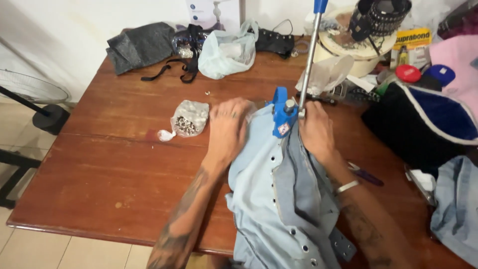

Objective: Attaching metal grommets to a denim garment using a manual press tool

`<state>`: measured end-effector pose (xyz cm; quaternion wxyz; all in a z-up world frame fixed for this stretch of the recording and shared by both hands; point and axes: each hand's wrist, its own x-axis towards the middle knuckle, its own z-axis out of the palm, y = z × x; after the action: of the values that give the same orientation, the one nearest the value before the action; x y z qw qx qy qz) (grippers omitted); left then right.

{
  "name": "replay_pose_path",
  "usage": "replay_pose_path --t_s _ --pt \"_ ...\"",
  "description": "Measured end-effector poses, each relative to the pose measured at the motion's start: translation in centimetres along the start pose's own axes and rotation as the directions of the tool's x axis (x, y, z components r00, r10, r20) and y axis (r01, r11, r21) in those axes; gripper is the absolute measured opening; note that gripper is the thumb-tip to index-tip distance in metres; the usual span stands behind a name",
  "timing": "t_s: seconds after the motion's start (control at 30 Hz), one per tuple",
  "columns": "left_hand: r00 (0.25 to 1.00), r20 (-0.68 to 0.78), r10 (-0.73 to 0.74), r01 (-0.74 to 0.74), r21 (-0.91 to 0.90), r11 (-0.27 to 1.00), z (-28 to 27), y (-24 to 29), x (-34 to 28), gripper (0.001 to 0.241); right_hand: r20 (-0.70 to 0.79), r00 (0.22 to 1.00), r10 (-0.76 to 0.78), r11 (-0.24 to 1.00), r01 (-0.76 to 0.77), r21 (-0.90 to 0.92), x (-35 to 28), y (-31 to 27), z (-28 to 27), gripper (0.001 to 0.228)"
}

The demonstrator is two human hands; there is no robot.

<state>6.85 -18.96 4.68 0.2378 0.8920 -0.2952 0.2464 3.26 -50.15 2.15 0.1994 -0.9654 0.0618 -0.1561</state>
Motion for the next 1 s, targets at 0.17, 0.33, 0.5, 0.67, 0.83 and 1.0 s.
replay_pose_path --t_s 0.17,0.33,0.5,0.67,0.83,1.0 --pt "0.961 0.112 0.251 -0.135 -0.605 0.785 -3.2 1.8 -4.1 0.063 -0.019 0.996 0.085 0.981 -0.081 0.177 2.0 1.1 3.1 0.014" --pt "0.953 0.150 0.264 -0.122 -0.607 0.785 0.1 0.5 -2.2 0.055 -0.072 0.988 0.136 0.981 -0.124 0.152 1.7 -1.7 1.3 0.015" --pt "0.913 0.187 0.362 -0.201 -0.567 0.799 0.7 -0.8 -2.0 0.041 -0.203 0.979 -0.005 0.996 -0.012 -0.084 -2.1 -2.3 -2.8 0.043" --pt "0.947 0.174 0.271 -0.120 -0.590 0.799 -1.3 0.6 -2.6 0.065 -0.395 0.769 -0.503 0.857 0.503 -0.112 -9.5 1.9 -3.2 0.045" --pt "0.959 0.058 0.276 -0.168 -0.668 0.725 2.1 -0.8 -3.7 0.052 -0.269 0.723 -0.636 0.759 0.649 -0.048 -9.7 -0.1 -3.2 0.059" --pt "0.926 0.095 0.365 -0.242 -0.592 0.768 3.1 -1.0 -3.8 0.044 -0.164 0.702 -0.693 0.718 0.692 -0.073 -7.3 1.7 -0.2 0.060"
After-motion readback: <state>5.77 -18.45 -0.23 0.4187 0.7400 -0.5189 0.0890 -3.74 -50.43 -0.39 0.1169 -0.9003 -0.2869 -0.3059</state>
